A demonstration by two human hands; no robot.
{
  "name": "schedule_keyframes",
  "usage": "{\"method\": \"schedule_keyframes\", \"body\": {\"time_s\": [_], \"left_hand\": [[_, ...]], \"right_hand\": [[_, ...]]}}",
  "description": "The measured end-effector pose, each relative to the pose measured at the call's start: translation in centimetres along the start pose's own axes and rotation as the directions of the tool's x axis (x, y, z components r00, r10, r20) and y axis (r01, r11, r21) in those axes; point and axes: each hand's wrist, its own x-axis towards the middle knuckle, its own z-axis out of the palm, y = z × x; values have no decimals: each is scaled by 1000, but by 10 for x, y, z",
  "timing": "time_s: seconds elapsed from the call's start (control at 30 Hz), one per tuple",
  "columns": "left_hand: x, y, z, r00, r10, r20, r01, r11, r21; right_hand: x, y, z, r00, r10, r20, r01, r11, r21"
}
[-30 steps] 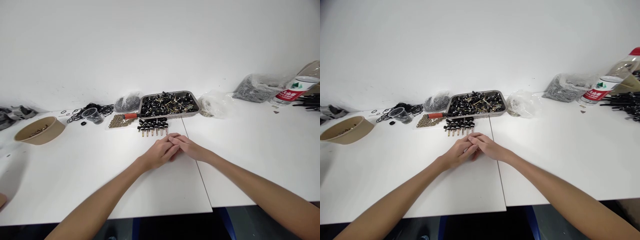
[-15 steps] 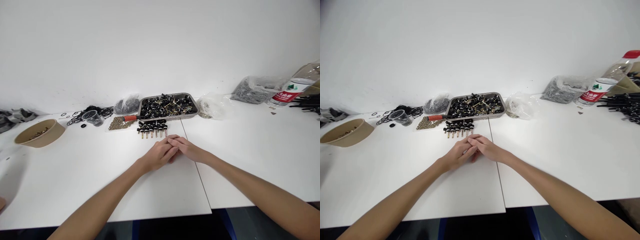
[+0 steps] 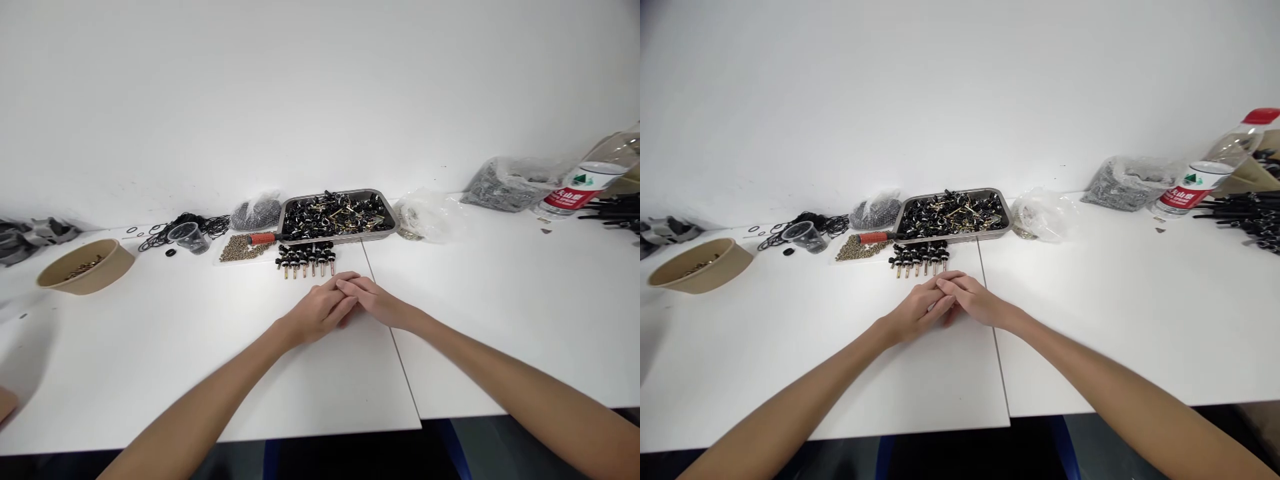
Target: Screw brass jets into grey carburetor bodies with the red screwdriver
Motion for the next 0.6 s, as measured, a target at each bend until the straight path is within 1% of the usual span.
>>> {"method": "schedule_keyframes", "body": {"time_s": [0.1,0.17,0.2,0.27,0.33,0.37,0.43,0.47,0.5,0.53,0.57,0.6], "left_hand": [[3,7,-5,1000,21,23,-22,997,77],[6,16,-13,999,28,35,-33,990,139],[9,21,-19,999,36,40,-42,985,169],[16,34,-36,995,80,53,-90,970,224],[25,47,-57,989,139,54,-148,949,279],[31,54,-70,986,162,27,-162,936,314],[42,69,-96,971,220,-91,-168,904,393],[45,76,-108,945,275,-177,-175,883,435],[44,83,-120,909,337,-245,-195,864,465],[39,89,-131,869,387,-309,-206,850,485],[26,93,-139,826,422,-373,-215,848,484],[8,96,-145,787,438,-435,-222,858,463]], "right_hand": [[-1,-2,-2,998,-54,-14,52,995,-86],[-3,-10,-4,989,-143,-23,136,971,-198],[-4,-16,-7,980,-195,-24,182,945,-273],[-9,-33,-12,956,-294,-13,256,851,-459],[-17,-58,-17,932,-363,0,277,711,-647],[-22,-73,-20,927,-376,-5,257,644,-721],[-35,-105,-22,924,-379,-53,176,542,-822],[-42,-121,-21,917,-394,-69,146,490,-860],[-51,-137,-20,893,-445,-61,150,422,-894],[-61,-151,-19,858,-512,-37,170,352,-920],[-71,-163,-18,813,-581,-17,199,305,-931],[-83,-171,-19,776,-630,-6,219,278,-935]]}}
